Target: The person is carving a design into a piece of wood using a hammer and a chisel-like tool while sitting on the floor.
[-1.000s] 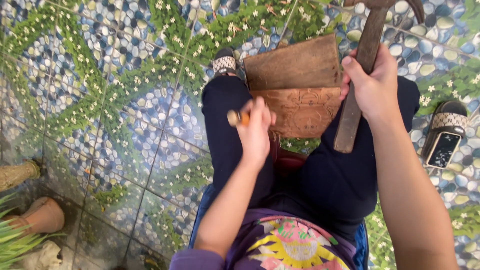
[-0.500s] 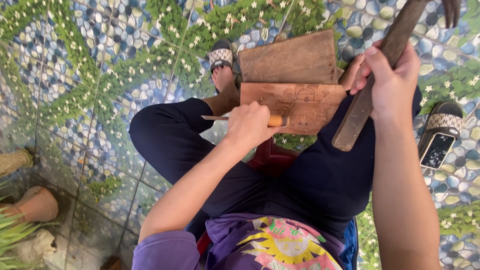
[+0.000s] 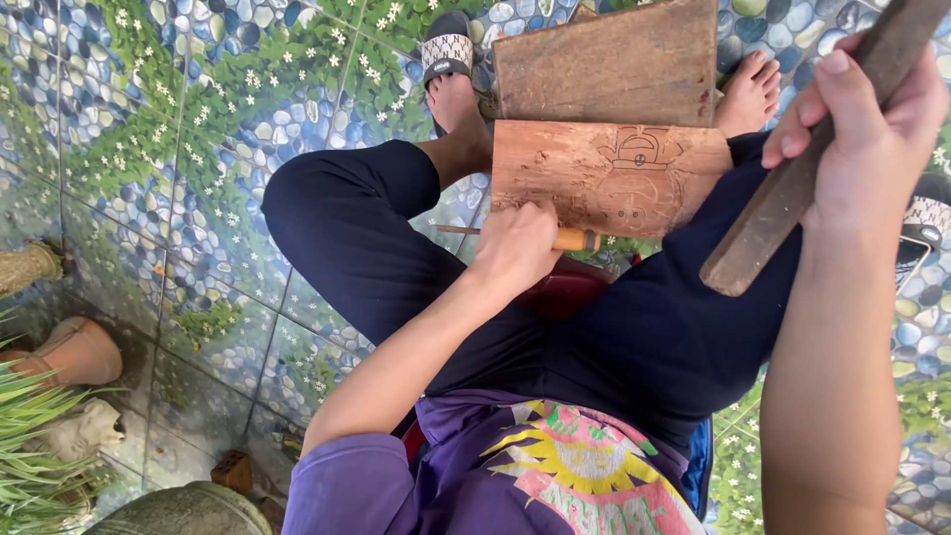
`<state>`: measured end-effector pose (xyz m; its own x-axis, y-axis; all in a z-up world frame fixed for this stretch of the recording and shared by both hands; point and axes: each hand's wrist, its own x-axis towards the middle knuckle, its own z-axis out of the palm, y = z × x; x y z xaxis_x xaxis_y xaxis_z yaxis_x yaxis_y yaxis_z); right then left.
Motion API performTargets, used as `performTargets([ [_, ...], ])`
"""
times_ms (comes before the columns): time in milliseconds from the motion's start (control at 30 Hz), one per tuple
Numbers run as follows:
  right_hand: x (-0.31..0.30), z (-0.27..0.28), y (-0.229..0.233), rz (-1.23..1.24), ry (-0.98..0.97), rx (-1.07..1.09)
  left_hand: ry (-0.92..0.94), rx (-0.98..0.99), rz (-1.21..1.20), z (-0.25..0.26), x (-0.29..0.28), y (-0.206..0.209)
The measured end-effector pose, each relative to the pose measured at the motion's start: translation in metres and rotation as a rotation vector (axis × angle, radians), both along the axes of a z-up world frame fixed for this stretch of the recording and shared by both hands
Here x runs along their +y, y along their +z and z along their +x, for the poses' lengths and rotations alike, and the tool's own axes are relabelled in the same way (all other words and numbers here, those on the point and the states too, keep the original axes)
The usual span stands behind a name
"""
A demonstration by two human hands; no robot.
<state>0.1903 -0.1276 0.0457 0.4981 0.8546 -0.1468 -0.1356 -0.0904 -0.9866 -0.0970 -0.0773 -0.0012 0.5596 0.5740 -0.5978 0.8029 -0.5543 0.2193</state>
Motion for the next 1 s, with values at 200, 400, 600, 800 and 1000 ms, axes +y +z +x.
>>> performTargets([
  [200, -0.012, -0.006, 0.017, -0.045, -0.041, -0.034, -0.084, -0.091, 0.003, 0.006, 0.027, 0.012],
  [400, -0.006, -0.01, 0.018, -0.012, -0.056, -0.007, -0.059, -0.093, -0.177, 0.013, 0.068, 0.044],
  [600, 0.003, -0.01, 0.015, -0.046, -0.073, 0.015, -0.222, -0.478, 0.101, -0.018, 0.08, 0.035],
  [800, 0.011, -0.013, 0.014, -0.06, -0.064, 0.013, -0.488, -0.512, 0.21, -0.017, 0.065, 0.007],
  [1000, 0.012, -0.011, 0.016, -0.073, -0.043, -0.006, -0.619, -0.634, 0.36, -0.021, 0.061, -0.008],
])
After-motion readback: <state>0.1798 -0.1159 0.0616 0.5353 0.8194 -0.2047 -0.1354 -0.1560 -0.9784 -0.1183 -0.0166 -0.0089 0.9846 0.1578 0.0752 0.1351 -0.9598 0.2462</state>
